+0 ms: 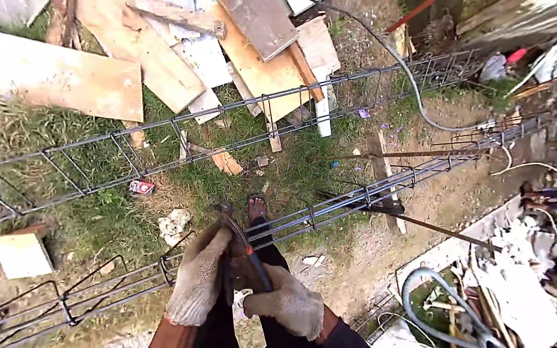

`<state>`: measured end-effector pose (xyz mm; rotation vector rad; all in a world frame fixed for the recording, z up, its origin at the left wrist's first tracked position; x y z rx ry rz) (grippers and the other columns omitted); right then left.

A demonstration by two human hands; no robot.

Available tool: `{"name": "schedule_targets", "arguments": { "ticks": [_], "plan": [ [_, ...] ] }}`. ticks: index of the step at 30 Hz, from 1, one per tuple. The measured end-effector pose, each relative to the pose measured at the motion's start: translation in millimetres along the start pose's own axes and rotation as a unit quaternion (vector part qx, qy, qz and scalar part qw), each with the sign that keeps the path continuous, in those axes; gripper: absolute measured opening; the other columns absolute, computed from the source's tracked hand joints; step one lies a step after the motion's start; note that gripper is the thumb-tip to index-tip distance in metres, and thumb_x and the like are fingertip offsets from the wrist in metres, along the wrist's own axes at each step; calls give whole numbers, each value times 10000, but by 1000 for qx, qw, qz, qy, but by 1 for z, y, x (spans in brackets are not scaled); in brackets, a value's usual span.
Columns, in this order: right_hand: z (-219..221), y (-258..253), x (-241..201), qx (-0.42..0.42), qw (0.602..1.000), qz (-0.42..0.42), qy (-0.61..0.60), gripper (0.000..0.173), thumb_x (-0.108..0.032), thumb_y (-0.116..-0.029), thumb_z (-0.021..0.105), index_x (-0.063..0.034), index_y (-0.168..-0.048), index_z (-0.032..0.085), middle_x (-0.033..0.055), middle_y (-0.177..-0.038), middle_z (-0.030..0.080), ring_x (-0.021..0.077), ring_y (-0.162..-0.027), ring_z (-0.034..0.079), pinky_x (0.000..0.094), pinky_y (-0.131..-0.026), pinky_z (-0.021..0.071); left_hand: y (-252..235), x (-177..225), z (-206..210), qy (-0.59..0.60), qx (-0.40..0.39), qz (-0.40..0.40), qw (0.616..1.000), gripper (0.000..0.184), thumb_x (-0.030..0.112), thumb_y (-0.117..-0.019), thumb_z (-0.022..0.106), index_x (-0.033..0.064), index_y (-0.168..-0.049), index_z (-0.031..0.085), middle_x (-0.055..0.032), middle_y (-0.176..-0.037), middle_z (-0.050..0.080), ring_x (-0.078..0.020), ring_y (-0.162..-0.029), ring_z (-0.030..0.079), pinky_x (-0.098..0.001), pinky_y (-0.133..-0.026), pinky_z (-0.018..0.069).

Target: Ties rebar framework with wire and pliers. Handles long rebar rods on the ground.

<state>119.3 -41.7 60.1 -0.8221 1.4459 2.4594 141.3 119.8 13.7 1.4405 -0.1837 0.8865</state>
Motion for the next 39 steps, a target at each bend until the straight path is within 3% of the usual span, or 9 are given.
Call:
{"name": "schedule_targets", "arguments": {
  "ticks": [3, 7, 13, 19, 25, 28, 32, 37, 39],
  "plan": [
    [12, 6, 10, 90, 992, -18, 92, 458, -188, -900, 711, -133, -1351, 656, 19, -1223, 699, 113, -1044, 666, 352, -903, 567, 11, 3, 0, -4, -2, -16, 1000, 261, 175, -1034, 546, -7, -1184, 658, -103, -817, 690, -169, -642, 640, -328, -591, 573],
    [25, 9, 22, 201, 972, 33, 118, 289, -251, -937, 657, -103, -1186, 663, 51, -896, 702, 171, -721, 680, 411, -672, 593, 18, -1, -3, 86, -15, -118, 989, 263, 175, -1059, 528, -6, -1238, 591, -131, -823, 666, -158, -560, 600, -303, -482, 533],
    [10, 19, 17, 36, 968, 6, -249, 359, -18, -918, 606, -27, -1252, 475, 191, -1111, 660, 358, -953, 702, 567, -808, 622, 19, 15, 9, -80, -18, -43, 996, 349, 171, -1015, 592, -13, -1311, 594, -184, -945, 735, -276, -670, 713, -403, -570, 625],
    [-34, 39, 27, 105, 983, -68, -137, 306, -121, -929, 663, -37, -1207, 566, 122, -1041, 660, 269, -898, 699, 497, -768, 641, 27, -1, 72, -106, -45, 4, 993, 302, 120, -1013, 559, -41, -1263, 606, -160, -989, 718, -256, -833, 719, -412, -730, 635],
    [-108, 63, 34, 248, 961, -89, -85, 394, -165, -934, 695, -44, -1278, 545, 78, -941, 712, 198, -775, 710, 395, -703, 628, 10, -34, 154, -263, -158, 30, 951, 286, 223, -1013, 582, 71, -1224, 702, -38, -1063, 767, -160, -974, 729, -363, -879, 616],
    [-170, 68, 46, 277, 955, -94, -47, 435, -200, -931, 691, -70, -1321, 547, 61, -931, 714, 202, -777, 711, 410, -708, 629, 1, -55, 198, -407, -134, 93, 899, 356, 339, -1002, 597, 162, -1299, 682, 30, -1128, 742, -88, -1023, 702, -360, -920, 598],
    [-237, 74, 57, 294, 953, -68, 10, 451, -248, -920, 692, -96, -1330, 582, 25, -1021, 708, 129, -875, 695, 365, -805, 604, 2, -57, 271, -534, -114, 279, 790, 359, 322, -982, 578, 136, -1259, 710, -57, -1082, 717, -186, -938, 690, -438, -829, 593],
    [-255, 94, 56, 293, 951, -16, 98, 486, -232, -950, 685, 43, -1342, 605, 177, -1286, 677, 192, -1238, 620, 366, -1114, 454, -2, -84, 395, -650, -245, 260, 670, 284, 353, -1015, 569, 249, -1211, 747, -41, -1086, 736, -239, -1015, 704, -509, -885, 576],
    [-259, 91, 57, 283, 954, 13, 94, 455, -201, -940, 694, 43, -1317, 621, 184, -1272, 679, 205, -1231, 621, 371, -1105, 458, -13, -103, 438, -686, -270, 262, 623, 277, 350, -1027, 556, 252, -1220, 730, -80, -1139, 709, -295, -1054, 681, -543, -882, 559]
  ]
}}
Point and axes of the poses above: each hand's wrist, its own y-axis away from the middle knuckle, its own z-axis out of the palm, x = y × z, the point moved 3 cm from there along -y, towards the middle knuckle
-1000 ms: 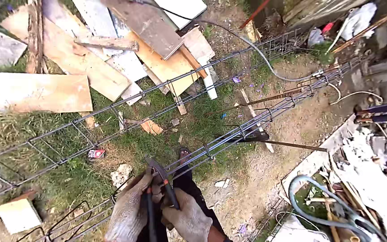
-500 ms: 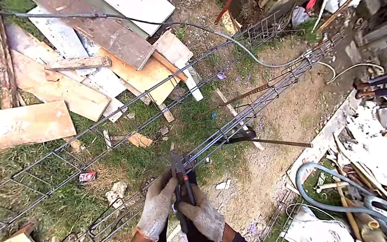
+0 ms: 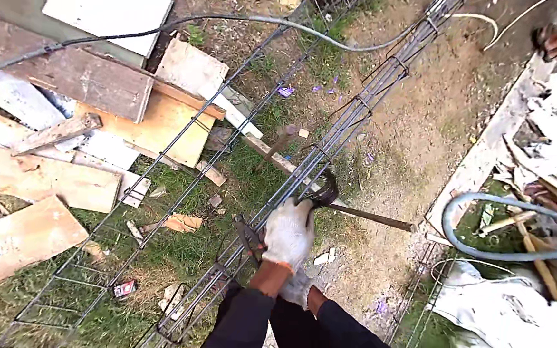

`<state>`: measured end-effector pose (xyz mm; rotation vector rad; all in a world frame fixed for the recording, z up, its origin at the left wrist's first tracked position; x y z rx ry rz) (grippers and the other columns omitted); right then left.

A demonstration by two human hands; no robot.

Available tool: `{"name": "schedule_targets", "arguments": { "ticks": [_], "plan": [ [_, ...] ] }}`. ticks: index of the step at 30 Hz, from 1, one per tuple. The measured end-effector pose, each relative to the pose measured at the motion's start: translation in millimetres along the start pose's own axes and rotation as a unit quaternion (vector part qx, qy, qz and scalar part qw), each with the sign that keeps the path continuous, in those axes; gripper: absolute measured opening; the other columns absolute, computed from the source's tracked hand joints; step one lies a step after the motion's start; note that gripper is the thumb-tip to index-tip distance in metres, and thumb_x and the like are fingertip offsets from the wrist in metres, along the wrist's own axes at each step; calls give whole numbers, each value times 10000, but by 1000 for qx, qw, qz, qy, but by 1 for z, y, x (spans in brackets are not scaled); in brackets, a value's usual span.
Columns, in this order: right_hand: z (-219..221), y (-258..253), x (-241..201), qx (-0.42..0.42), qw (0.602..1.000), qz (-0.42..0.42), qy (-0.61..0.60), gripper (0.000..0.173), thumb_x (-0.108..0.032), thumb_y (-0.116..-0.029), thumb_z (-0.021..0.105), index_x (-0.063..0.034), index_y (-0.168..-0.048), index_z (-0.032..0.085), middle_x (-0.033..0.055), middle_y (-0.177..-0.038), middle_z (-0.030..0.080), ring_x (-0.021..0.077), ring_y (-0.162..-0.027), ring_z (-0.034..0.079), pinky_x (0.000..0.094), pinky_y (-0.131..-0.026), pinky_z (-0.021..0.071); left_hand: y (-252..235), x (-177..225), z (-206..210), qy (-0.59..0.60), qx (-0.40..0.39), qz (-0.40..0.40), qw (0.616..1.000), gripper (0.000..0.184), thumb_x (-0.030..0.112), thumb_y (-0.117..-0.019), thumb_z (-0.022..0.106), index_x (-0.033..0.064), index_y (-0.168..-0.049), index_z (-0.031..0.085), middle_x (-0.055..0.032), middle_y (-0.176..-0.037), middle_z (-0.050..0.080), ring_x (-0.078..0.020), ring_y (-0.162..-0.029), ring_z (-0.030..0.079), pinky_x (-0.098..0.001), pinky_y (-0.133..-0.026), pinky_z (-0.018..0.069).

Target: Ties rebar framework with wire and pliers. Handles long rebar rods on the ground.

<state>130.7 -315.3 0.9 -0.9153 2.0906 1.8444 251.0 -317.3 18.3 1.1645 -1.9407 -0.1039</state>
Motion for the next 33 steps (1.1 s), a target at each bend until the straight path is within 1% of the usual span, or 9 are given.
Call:
{"name": "schedule_targets", "arguments": {
  "ticks": [3, 6, 9, 12, 16, 20, 23, 29, 33],
  "plan": [
    [3, -18, 8, -10, 999, 4, -42, 366, -201, -921, 690, -3, -1229, 665, 154, -1147, 714, 220, -1103, 677, 432, -1007, 527, -45, 21, 17, -32, -40, 4, 999, 291, 368, -1052, 527, 222, -1239, 695, -106, -1058, 734, -328, -964, 715, -581, -774, 573],
    [7, -28, 13, -27, 998, 19, -52, 417, -327, -942, 655, -49, -1253, 665, 122, -1186, 710, 202, -1127, 668, 417, -1012, 519, -69, 31, 30, -54, -74, -35, 995, 307, 351, -1036, 556, 239, -1295, 677, -127, -1138, 723, -367, -995, 710, -629, -774, 562],
    [-4, -19, -4, -57, 996, 62, -28, 380, -243, -1000, 632, -23, -1310, 631, 159, -1289, 670, 241, -1236, 613, 431, -1095, 445, -77, 37, 38, -103, -63, -35, 992, 241, 304, -1010, 578, 215, -1196, 703, -164, -1101, 707, -395, -935, 701, -621, -712, 557],
    [13, -40, 21, -35, 998, -43, -1, 467, -397, -969, 615, -76, -1307, 651, 127, -1250, 700, 224, -1184, 657, 431, -1034, 514, -81, 41, 45, -177, -69, -41, 981, 265, 303, -1019, 537, 195, -1207, 688, -160, -1134, 700, -383, -897, 708, -593, -695, 572],
    [9, -45, 21, -8, 999, -44, 5, 491, -429, -948, 638, -72, -1284, 659, 151, -1229, 696, 269, -1173, 655, 492, -1025, 509, -77, 44, 48, -242, -76, -51, 966, 313, 303, -1040, 477, 98, -1250, 585, -178, -945, 700, -379, -801, 711, -553, -641, 567],
    [-27, -40, 20, 31, 995, 1, -97, 377, -396, -928, 667, -111, -1170, 714, 88, -1084, 733, 221, -1020, 700, 492, -928, 554, -77, 35, 34, -189, -82, -98, 974, 346, 364, -1070, 440, 140, -1287, 592, -171, -952, 719, -405, -850, 714, -610, -686, 561],
    [-39, -47, 39, 78, 987, 1, -141, 414, -451, -944, 656, -144, -1220, 691, 40, -1069, 729, 169, -937, 705, 456, -884, 579, -76, 22, 22, -124, -72, -105, 984, 365, 403, -1088, 421, 160, -1296, 596, -152, -965, 717, -383, -874, 711, -616, -732, 558],
    [-76, -52, 45, 183, 963, -12, -199, 366, -374, -972, 636, -124, -1233, 694, -5, -1083, 743, 87, -968, 713, 355, -910, 599, -68, 11, 20, -93, -9, -72, 993, 269, 339, -1053, 518, 158, -1187, 667, -111, -915, 721, -334, -833, 710, -598, -711, 560],
    [-87, -57, 42, 207, 962, -11, -177, 328, -344, -979, 609, -122, -1204, 700, -10, -1039, 748, 68, -967, 706, 336, -916, 585, -71, 11, 34, -137, 20, -16, 990, 308, 322, -1004, 622, 169, -1260, 697, -114, -1047, 744, -339, -917, 725, -587, -759, 575]
  ]
}}
Point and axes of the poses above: each hand's wrist, its own y-axis away from the middle knuckle, its own z-axis out of the palm, x = y × z, the point moved 3 cm from there along -y, towards the middle knuckle
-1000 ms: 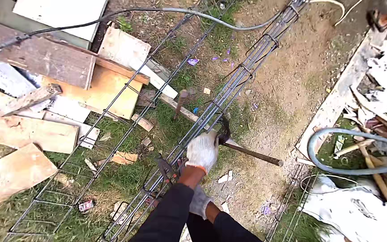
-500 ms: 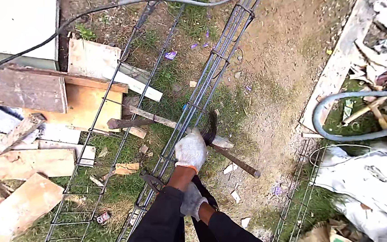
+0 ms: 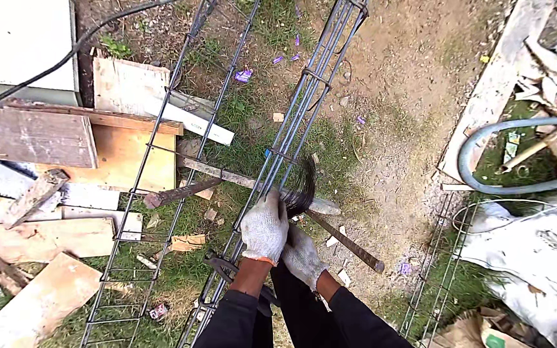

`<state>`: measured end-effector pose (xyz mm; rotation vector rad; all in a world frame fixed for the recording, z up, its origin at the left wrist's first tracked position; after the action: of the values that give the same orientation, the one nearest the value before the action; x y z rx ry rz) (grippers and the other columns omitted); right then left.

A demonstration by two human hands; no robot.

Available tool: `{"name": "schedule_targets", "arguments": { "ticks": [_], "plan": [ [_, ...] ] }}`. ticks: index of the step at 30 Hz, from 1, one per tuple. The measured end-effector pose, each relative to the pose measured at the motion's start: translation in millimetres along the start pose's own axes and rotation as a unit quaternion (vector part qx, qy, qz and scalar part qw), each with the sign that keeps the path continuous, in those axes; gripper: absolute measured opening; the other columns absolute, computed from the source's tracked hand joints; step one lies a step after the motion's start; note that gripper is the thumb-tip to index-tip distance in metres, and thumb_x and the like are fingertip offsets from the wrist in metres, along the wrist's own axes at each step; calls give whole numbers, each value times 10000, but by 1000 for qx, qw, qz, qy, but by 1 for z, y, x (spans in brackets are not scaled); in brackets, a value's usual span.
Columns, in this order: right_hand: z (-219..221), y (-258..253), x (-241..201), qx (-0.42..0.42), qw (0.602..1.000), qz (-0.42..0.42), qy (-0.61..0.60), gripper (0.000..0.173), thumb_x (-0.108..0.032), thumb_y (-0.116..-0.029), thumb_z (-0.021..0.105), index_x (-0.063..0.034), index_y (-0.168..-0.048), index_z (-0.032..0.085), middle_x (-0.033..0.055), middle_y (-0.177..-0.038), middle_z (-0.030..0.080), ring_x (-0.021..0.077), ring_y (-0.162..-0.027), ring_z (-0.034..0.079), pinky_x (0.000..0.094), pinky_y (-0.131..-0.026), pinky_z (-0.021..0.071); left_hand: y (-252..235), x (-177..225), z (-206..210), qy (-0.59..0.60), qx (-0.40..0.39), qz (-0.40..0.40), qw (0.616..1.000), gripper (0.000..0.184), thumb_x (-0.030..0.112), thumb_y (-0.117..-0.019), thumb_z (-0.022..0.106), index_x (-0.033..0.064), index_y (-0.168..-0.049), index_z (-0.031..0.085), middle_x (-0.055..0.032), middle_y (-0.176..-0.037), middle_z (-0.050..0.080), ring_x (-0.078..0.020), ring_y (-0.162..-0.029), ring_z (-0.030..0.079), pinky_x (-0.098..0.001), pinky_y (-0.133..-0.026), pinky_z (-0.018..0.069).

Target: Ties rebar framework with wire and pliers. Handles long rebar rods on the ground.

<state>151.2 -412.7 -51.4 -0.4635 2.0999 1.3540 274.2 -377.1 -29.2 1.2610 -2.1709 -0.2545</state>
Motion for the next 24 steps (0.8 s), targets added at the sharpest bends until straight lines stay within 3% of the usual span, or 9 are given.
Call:
{"name": "schedule_targets", "arguments": {
  "ticks": [2, 5, 9, 15, 18, 21, 24],
  "plan": [
    [0, 0, 0, -3, 1000, -4, 12, 320, -346, -980, 603, -119, -1183, 703, -2, -1032, 742, 74, -969, 701, 338, -911, 580, -5, 1, 6, -36, 28, 34, 998, 253, 325, -996, 627, 174, -1177, 719, -109, -999, 734, -338, -878, 717, -564, -709, 572],
    [2, 0, 4, -6, 1000, -15, 6, 330, -362, -979, 607, -113, -1172, 707, -7, -1025, 741, 60, -965, 701, 317, -906, 585, -10, 3, 10, -69, 47, 84, 993, 233, 291, -994, 632, 221, -1190, 737, -110, -995, 735, -340, -864, 711, -543, -683, 566],
    [4, 2, 8, -6, 1000, -10, -5, 342, -369, -985, 605, -102, -1173, 707, -5, -1015, 744, 55, -952, 705, 307, -896, 588, -12, 9, 11, -102, 22, 106, 989, 230, 235, -968, 645, 187, -1170, 744, -118, -1036, 739, -352, -858, 714, -549, -675, 567],
    [1, 4, 2, -8, 1000, 7, 30, 356, -354, -983, 593, -89, -1194, 700, 28, -1040, 743, 93, -1001, 702, 351, -935, 568, -14, 23, 7, -118, -18, 46, 992, 193, 263, -998, 598, 122, -1045, 721, -119, -985, 730, -343, -833, 715, -534, -646, 567],
    [-2, 4, 1, -3, 999, 2, 33, 343, -346, -976, 588, -92, -1177, 702, 26, -1043, 743, 94, -1012, 698, 359, -939, 563, -13, 26, 5, -103, -54, -14, 993, 261, 306, -1033, 527, 124, -1125, 690, -131, -992, 728, -352, -858, 718, -550, -674, 568],
    [-6, 5, 2, 3, 1000, -7, 13, 324, -350, -979, 597, -111, -1164, 712, -4, -1021, 748, 70, -977, 703, 344, -917, 580, -7, 24, 1, -82, -36, -44, 995, 276, 327, -1035, 509, 129, -1149, 664, -124, -978, 720, -343, -875, 719, -551, -700, 575],
    [-12, 9, -3, 30, 999, -26, -20, 269, -320, -980, 613, -134, -1138, 726, -36, -977, 750, 38, -932, 702, 309, -885, 591, 5, 23, -11, -41, -20, -51, 998, 273, 288, -1035, 528, 129, -1199, 678, -149, -1117, 686, -359, -1016, 679, -567, -819, 551]
  ]
}}
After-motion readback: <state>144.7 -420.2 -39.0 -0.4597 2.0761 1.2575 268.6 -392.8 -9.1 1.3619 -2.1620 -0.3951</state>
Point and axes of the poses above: each hand's wrist, its own y-axis away from the middle knuckle, its own z-axis out of the palm, x = y × z, the point moved 3 cm from there along -y, towards the middle knuckle
